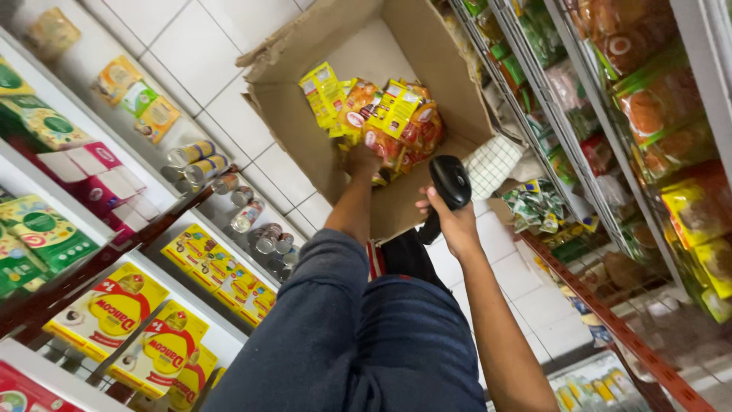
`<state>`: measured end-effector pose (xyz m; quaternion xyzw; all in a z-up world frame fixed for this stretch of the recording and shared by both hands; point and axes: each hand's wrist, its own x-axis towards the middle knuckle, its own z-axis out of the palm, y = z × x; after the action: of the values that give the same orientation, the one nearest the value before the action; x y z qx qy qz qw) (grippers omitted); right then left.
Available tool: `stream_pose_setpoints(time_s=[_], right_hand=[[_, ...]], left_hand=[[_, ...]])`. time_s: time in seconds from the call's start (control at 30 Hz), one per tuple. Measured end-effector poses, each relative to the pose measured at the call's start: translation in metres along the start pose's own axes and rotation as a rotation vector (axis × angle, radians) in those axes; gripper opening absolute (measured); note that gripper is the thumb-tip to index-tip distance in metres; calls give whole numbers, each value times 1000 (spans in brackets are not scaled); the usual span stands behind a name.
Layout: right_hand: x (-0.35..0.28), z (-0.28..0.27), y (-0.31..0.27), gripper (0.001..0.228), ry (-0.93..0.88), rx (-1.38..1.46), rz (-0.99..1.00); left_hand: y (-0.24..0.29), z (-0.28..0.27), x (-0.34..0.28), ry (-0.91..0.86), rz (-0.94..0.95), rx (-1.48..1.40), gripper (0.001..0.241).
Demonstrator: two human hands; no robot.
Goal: The person picks up yellow seasoning packets from a cardboard box, scans them with a handheld barcode scanner, and places them onto a store shelf.
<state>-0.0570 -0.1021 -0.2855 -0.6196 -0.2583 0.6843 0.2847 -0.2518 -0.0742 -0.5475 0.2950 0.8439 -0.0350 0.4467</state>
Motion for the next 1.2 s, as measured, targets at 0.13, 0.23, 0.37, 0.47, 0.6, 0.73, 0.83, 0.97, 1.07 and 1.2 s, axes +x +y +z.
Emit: stream_pose_setpoints(time_s=[0.13, 0.23, 0.37, 0.47, 0.6, 0.73, 0.83, 0.97, 1.07, 1.2], right_hand=[[-5, 5, -5, 26, 25, 10, -18], [-17, 2, -8, 26, 55, 37, -86], [-25, -3, -9, 28, 264, 177, -213], [-19, -14, -5, 34, 528, -50, -353], [6, -31, 4, 37, 639, -532, -684], [20, -31, 8, 38, 654, -739, -782], [20, -43, 0, 33, 624, -463, -554], [-24, -54, -16, 25, 591, -78, -286], [-55, -44, -28, 29, 628, -153, -603], [-81, -20, -38, 29, 556, -145, -685]], left_hand=[[12, 6, -11, 131, 45, -215, 57], [21, 9, -23, 157, 166, -494, 58], [27, 4, -36, 5, 189, -1037, 64], [18, -6, -51, -397, 343, -1359, 63], [22, -43, -81, -635, 188, -1401, 59], [23, -60, -108, -830, 246, -1498, 48], [34, -62, -114, -941, 434, -1476, 47], [44, -85, -140, -972, 583, -1462, 51], [66, -94, -175, -971, 609, -1441, 57], [96, -87, -234, -962, 850, -1275, 58]])
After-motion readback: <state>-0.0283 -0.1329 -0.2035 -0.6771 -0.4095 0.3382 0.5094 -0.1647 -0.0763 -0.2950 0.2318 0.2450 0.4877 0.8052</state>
